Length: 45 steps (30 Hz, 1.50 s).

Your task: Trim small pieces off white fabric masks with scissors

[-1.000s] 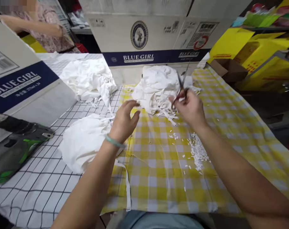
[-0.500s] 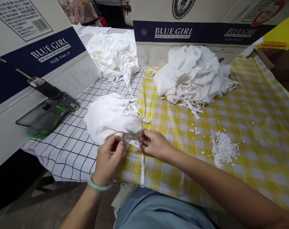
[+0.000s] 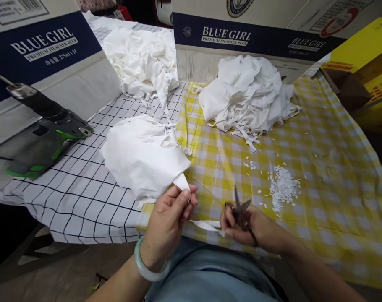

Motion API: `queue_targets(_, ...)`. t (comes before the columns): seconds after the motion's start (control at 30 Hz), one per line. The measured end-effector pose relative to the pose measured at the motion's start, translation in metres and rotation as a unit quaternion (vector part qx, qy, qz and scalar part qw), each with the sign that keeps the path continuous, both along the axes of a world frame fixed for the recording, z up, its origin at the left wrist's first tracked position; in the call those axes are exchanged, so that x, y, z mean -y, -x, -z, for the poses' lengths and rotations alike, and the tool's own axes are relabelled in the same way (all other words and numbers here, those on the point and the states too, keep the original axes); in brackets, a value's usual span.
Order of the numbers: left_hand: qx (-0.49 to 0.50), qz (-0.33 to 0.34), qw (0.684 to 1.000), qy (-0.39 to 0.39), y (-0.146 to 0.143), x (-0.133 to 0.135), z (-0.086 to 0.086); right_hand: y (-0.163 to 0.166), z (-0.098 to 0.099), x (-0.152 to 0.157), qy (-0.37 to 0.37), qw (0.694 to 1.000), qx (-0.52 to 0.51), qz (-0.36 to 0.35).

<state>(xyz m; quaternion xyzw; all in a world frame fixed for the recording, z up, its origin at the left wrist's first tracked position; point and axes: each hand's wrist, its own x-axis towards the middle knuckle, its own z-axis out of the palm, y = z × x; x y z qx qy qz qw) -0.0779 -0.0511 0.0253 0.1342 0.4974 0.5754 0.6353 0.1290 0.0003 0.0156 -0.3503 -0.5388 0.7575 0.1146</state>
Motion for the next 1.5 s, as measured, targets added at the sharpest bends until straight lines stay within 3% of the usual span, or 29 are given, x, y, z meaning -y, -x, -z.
queue_targets(0.1, -0.046, 0.111, 0.992, -0.042, -0.01, 0.0, -0.02, 0.009, -0.005, -0.019, -0.139, 0.978, -0.047, 0.148)
queue_targets(0.13, -0.045, 0.161, 0.985, -0.054, -0.012, -0.001, -0.028, 0.015, -0.009, -0.027, -0.192, 0.965, -0.068, 0.166)
queue_targets(0.2, -0.024, 0.241, 0.967, -0.074, -0.013, -0.006, -0.043, 0.028, -0.017, -0.041, -0.253, 0.952, -0.117, 0.127)
queue_targets(0.27, -0.012, 0.265, 0.96, -0.085, -0.011, -0.012, -0.049, 0.037, -0.02, -0.052, -0.24, 0.955, -0.152, 0.09)
queue_targets(0.43, -0.028, 0.237, 0.969, -0.06, 0.0, -0.023, -0.029, 0.036, -0.005, -0.068, -0.15, 0.941, -0.153, 0.26)
queue_targets(0.53, -0.034, 0.235, 0.97, -0.049, 0.001, -0.025, -0.018, 0.028, -0.001, -0.072, -0.136, 0.933, -0.148, 0.299)
queue_targets(0.63, -0.101, 0.243, 0.961, -0.085, -0.002, -0.027, -0.024, 0.025, -0.003, -0.068, -0.123, 0.931, -0.144, 0.311)
queue_targets(0.77, -0.263, 0.151, 0.926, -0.224, -0.01, -0.035, -0.038, 0.038, 0.005, -0.036, -0.057, 0.957, -0.115, 0.258)
queue_targets(0.9, -0.108, 0.158, 0.961, -0.2, -0.024, -0.048, -0.027, 0.047, 0.021, -0.003, 0.019, 0.957, -0.131, 0.257)
queue_targets(1.0, -0.033, 0.158, 0.974, -0.159, -0.03, -0.052, -0.014, 0.035, 0.022, -0.003, -0.035, 0.945, -0.128, 0.3)
queue_targets(1.1, -0.087, 0.167, 0.964, -0.186, -0.024, -0.051, -0.014, 0.024, 0.016, -0.02, -0.098, 0.936, -0.145, 0.305)
queue_targets(1.2, -0.191, 0.171, 0.941, -0.221, -0.006, -0.048, -0.026, 0.027, 0.008, -0.04, -0.1, 0.969, -0.127, 0.185)
queue_targets(1.3, -0.276, 0.179, 0.926, -0.183, 0.022, -0.041, -0.043, 0.037, -0.004, -0.056, -0.153, 0.977, -0.099, 0.113)
queue_targets(1.4, -0.285, 0.176, 0.933, -0.131, 0.045, -0.03, -0.063, 0.041, -0.03, -0.063, -0.293, 0.922, -0.141, 0.212)
queue_targets(1.5, -0.271, 0.098, 0.946, -0.151, 0.052, -0.023, -0.083, 0.039, -0.059, -0.06, -0.375, 0.85, -0.215, 0.302)
